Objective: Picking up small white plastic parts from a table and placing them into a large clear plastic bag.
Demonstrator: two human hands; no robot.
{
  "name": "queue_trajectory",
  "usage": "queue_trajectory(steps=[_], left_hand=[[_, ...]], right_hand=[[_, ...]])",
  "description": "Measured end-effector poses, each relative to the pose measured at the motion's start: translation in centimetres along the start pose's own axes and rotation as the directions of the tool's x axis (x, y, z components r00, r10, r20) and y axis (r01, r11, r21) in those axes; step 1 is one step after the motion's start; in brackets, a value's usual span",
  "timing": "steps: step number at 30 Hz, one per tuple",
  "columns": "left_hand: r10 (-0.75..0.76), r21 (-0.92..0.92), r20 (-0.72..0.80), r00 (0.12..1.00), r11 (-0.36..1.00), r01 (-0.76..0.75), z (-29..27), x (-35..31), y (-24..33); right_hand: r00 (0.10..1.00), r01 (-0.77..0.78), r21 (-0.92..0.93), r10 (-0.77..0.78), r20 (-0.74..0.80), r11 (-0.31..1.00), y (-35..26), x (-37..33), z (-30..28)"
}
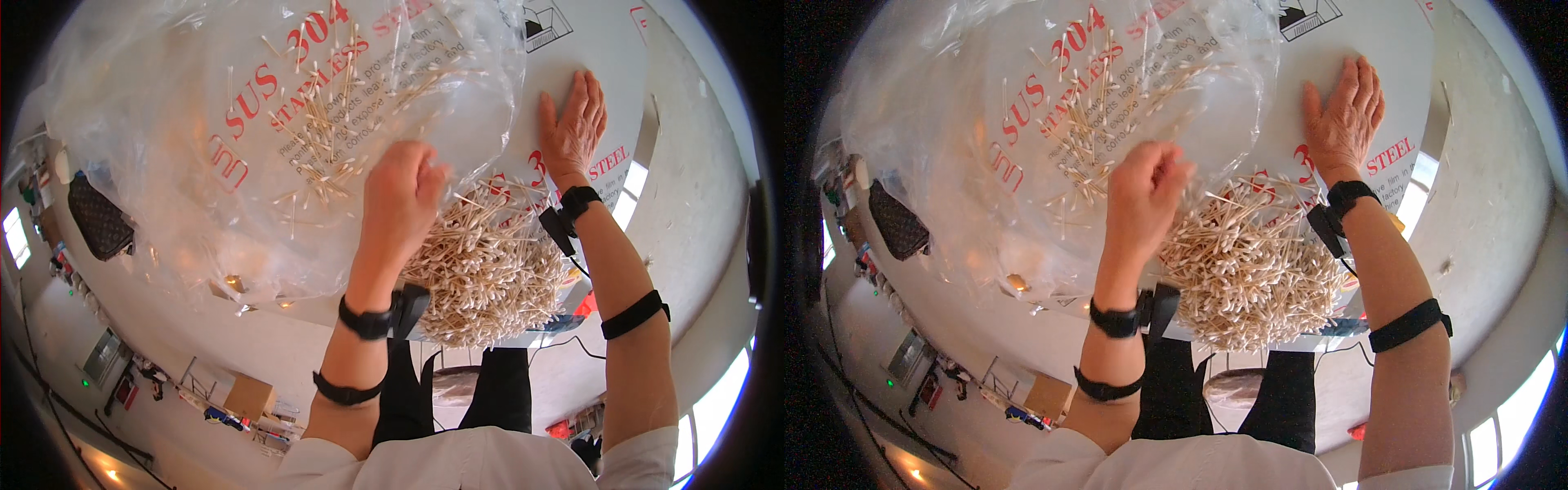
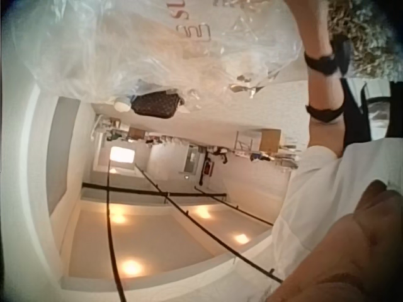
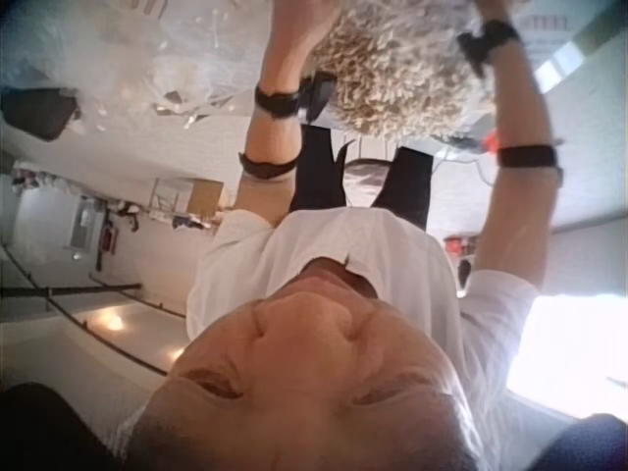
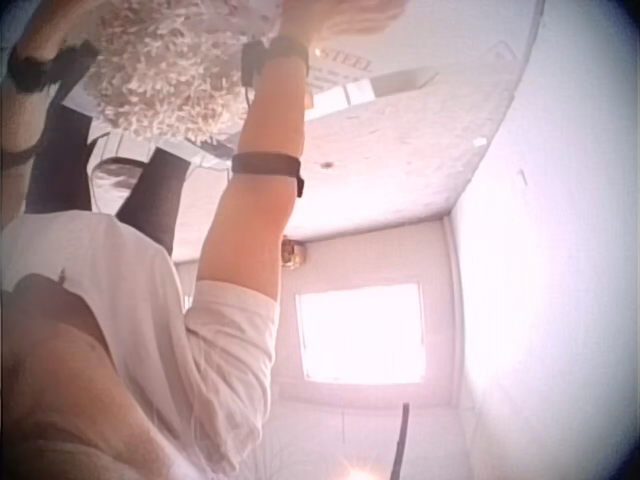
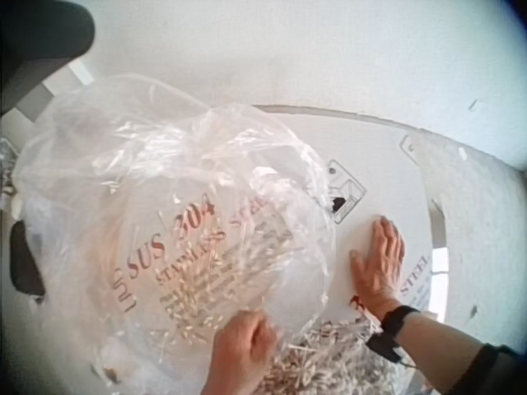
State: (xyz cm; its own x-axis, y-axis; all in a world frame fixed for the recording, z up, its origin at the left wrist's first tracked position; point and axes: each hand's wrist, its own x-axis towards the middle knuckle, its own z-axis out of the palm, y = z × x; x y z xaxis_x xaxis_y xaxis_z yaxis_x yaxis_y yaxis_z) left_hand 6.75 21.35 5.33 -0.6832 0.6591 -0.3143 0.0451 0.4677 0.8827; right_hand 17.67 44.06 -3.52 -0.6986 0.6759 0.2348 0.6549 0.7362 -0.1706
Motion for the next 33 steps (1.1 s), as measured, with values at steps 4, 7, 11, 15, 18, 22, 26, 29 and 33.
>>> queue_trajectory(steps=[4, 7, 11, 15, 18, 22, 26, 29, 33], left_hand=[[0.24, 0.458, -0.175, 0.955, 0.879, -0.137, 0.9, 3.8, -2.8], [0.35, 0.513, -0.137, 0.927, 0.825, -0.236, 0.8, 3.8, -3.2], [0.194, 0.284, -0.312, 0.93, 0.953, -0.103, -3.1, 2.2, -3.9], [0.153, 0.387, -0.363, 0.919, 0.922, -0.001, -7.7, 2.9, -5.5], [0.248, 0.48, -0.289, 0.924, 0.873, -0.084, -8.3, 3.8, -5.9], [0.222, 0.597, -0.246, 0.943, 0.802, -0.034, -8.4, 2.7, -5.5], [0.026, 0.249, -0.162, 0.986, 0.968, 0.016, -5.9, -0.5, -1.8], [-0.088, -0.017, 0.172, 0.981, 0.996, 0.093, -4.9, -0.3, -0.2], [0.131, 0.321, -0.312, 0.941, 0.947, -0.026, -7.5, 5.9, -2.6]], right_hand=[[1.0, 0.0, 0.037, 0.0, 0.006, 0.999, -1.0, 0.1, 0.0], [1.0, 0.001, 0.021, -0.001, 0.01, 1.0, -0.5, 0.1, -0.1], [1.0, 0.01, -0.005, -0.01, -0.002, 1.0, 0.3, 0.0, -0.2], [1.0, 0.016, 0.021, -0.016, -0.008, 1.0, -0.4, 0.0, 0.0], [1.0, 0.021, 0.02, -0.021, 0.001, 1.0, -0.5, 0.1, -0.1], [1.0, 0.008, 0.022, -0.008, 0.009, 1.0, -0.7, 0.1, -0.1], [1.0, -0.003, -0.002, 0.003, 0.024, 1.0, 0.0, -0.1, -0.3], [1.0, -0.012, -0.002, 0.012, 0.021, 1.0, 0.0, -0.1, -0.3], [1.0, -0.005, 0.018, 0.005, 0.016, 1.0, -0.9, 0.1, -0.2]])
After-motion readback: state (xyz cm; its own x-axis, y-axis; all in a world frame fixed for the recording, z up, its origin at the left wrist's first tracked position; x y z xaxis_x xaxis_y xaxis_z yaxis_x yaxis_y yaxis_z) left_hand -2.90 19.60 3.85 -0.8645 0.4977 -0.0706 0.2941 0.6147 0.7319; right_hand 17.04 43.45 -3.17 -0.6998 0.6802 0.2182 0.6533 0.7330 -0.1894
